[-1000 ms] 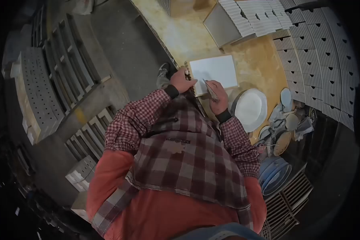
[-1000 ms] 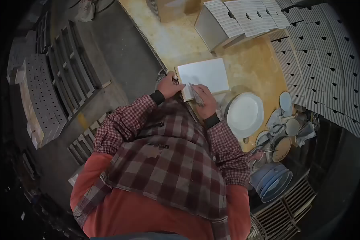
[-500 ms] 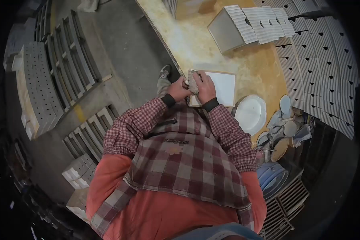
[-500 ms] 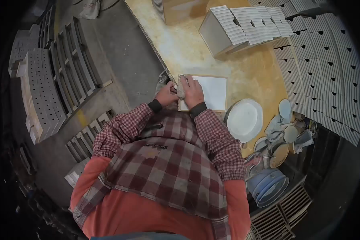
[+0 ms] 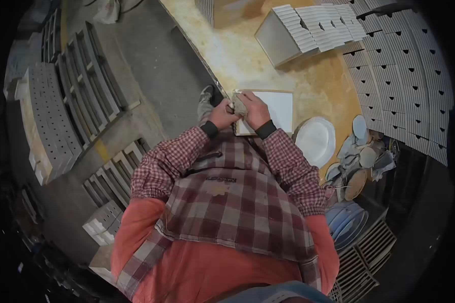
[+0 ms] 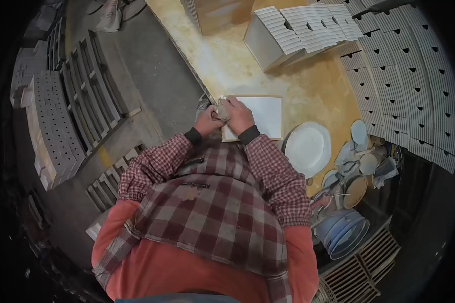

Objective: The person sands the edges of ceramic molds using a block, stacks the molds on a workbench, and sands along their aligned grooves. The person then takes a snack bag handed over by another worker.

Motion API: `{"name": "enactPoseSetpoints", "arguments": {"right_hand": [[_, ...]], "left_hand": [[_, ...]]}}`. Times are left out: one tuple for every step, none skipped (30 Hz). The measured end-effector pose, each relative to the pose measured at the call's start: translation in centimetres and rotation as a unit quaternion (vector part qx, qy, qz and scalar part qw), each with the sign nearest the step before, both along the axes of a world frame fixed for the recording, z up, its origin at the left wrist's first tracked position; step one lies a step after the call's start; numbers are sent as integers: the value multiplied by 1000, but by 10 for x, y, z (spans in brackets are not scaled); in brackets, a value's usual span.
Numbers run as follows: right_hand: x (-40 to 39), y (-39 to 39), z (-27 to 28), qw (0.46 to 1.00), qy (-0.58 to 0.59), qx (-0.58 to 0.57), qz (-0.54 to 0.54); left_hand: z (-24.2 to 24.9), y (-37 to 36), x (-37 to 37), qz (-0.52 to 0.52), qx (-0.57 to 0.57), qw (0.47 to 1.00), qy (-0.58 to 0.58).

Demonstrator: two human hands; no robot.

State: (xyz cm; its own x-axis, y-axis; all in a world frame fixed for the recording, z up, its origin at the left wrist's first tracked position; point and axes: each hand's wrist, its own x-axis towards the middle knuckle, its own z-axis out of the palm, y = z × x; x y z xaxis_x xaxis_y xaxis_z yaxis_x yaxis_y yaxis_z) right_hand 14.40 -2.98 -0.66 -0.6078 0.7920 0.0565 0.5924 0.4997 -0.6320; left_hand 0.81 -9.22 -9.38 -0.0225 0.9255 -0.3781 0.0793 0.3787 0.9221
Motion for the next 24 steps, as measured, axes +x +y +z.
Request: {"name": "enactPoseSetpoints", "arguments": {"right_hand": [[5, 1, 2, 1000, 24, 4, 11], [6, 3, 2, 996, 86, -34, 2], [5, 3, 5, 994, 104, -24, -25], [2, 4, 3, 995, 71, -26, -70], [4, 5, 4, 995, 77, -27, -61], [1, 4, 6, 997, 55, -27, -53], [-1, 1, 8, 997, 41, -22, -59], [1, 2, 0, 996, 71, -37, -29], [1, 2, 2, 994, 82, -66, -13], [8, 1, 4, 991, 107, -79, -12], [16, -1, 7, 987, 131, -91, -11], [25, -4, 7, 984, 159, -61, -53], [35, -5, 7, 978, 184, -55, -84], [49, -8, 11, 975, 184, -55, -115], [64, -9, 16, 970, 185, -55, -146], [79, -9, 12, 968, 196, 1, -156], [91, -10, 9, 964, 190, 8, -184], [105, -10, 4, 960, 185, 15, -211], [123, -7, -4, 960, 177, -17, -218], [135, -9, -9, 967, 146, -6, -207], [140, -9, -9, 973, 121, 1, -197], [140, -7, -7, 977, 132, 44, -163], [141, -4, -11, 984, 116, 49, -128], [135, -2, -10, 983, 116, 19, -143]], "left_hand": [[3, 0, 0, 3, 41, 999, 7], [5, 0, 1, 2, -45, 999, 1], [6, 1, 1, 1, -30, 1000, -10], [8, 1, 1, 1, -15, 1000, -21], [10, 0, 4, 15, -61, 998, -24], [14, 0, 6, 19, -14, 1000, -20], [18, 1, 9, 21, 33, 999, -15], [23, 0, 8, 23, -14, 1000, 15], [24, 1, 4, 22, 3, 999, -27], [25, 2, 3, 20, 20, 997, -69], [26, 3, 2, 20, -52, 998, -31], [53, 10, -3, 14, -65, 998, -1], [50, 16, -10, 21, -8, 999, 36], [47, 23, -23, 10, -47, 999, -1], [33, 31, -38, -11, -20, 1000, 16], [-1, 37, -54, 9, 69, 998, -6], [5, 45, -66, 0, 18, 1000, 2], [23, 53, -73, -9, -32, 999, 10], [40, 63, -71, -23, -44, 999, 14], [37, 65, -70, -20, -46, 997, 60], [32, 70, -70, -16, -50, 992, 113], [28, 76, -74, -27, 0, 992, 121], [23, 75, -72, -12, -25, 987, 156], [52, 76, -63, 2, -67, 980, 189]]}}
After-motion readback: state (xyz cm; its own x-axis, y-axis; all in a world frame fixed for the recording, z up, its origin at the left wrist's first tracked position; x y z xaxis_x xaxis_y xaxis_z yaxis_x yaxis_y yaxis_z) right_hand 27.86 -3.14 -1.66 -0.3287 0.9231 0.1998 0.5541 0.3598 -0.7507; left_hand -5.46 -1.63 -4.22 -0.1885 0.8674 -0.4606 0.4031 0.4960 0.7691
